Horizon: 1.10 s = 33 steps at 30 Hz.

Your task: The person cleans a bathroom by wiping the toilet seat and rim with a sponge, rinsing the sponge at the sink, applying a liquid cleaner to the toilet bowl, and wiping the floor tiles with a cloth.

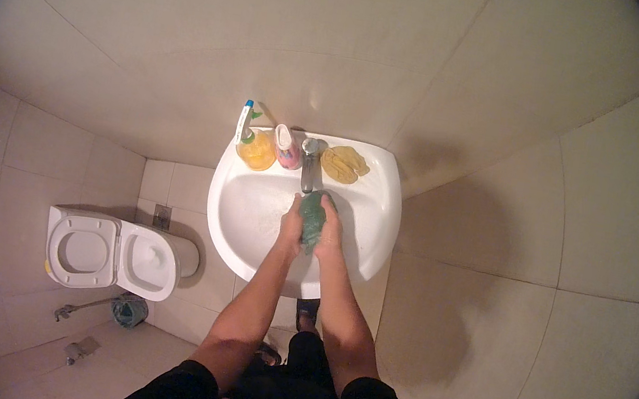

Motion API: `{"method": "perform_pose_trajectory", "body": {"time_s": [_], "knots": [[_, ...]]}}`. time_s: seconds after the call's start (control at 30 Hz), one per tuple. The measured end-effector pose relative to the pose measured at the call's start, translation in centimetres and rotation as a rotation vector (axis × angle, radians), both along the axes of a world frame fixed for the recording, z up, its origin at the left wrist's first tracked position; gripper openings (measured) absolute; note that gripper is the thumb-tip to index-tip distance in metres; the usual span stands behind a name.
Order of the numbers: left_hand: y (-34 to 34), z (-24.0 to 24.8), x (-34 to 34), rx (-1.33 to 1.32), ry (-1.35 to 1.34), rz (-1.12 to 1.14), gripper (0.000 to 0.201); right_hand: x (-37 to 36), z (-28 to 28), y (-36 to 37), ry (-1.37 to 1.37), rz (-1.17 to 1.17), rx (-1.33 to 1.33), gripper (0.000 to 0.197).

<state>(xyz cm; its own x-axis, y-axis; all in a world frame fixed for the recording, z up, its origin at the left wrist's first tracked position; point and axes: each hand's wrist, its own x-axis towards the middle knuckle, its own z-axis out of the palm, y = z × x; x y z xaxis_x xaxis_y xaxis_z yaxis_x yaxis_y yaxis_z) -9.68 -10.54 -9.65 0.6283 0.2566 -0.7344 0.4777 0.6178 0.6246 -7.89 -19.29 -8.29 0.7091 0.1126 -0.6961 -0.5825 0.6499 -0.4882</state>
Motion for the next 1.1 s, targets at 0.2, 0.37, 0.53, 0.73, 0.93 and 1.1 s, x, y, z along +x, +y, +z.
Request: {"method": "perform_pose_trajectory", "body": {"time_s": [0.2,0.37,0.53,0.73,0.93,1.1], "knots": [[2.4,-2.1,0.8,-0.088,0.369,-0.237,0.065,0.2,-2.4,1.1,-0.499,-0.113,-0.578,0.031],[3.1,-3.1,1.6,-0.581,-0.045,0.084,0.041,-1.0,-1.2,3.1,-0.55,0.041,-0.558,0.028],[2.5,-2.1,2.3,-0.424,-0.122,0.363,0.016,-0.5,0.6,4.1,-0.245,-0.226,-0.25,0.022],[2.8,1.0,2.7,0.133,-0.025,0.21,0.017,1.0,-1.8,5.0,-0.034,-0.245,-0.125,0.014],[3.6,1.0,2.3,0.432,0.009,-0.078,0.02,4.7,-5.4,2.7,0.328,0.316,0.131,0.022],[4.1,-0.3,1.9,0.082,-0.187,0.004,0.029,7.3,-3.7,1.3,0.138,0.738,-0.373,0.041]]}}
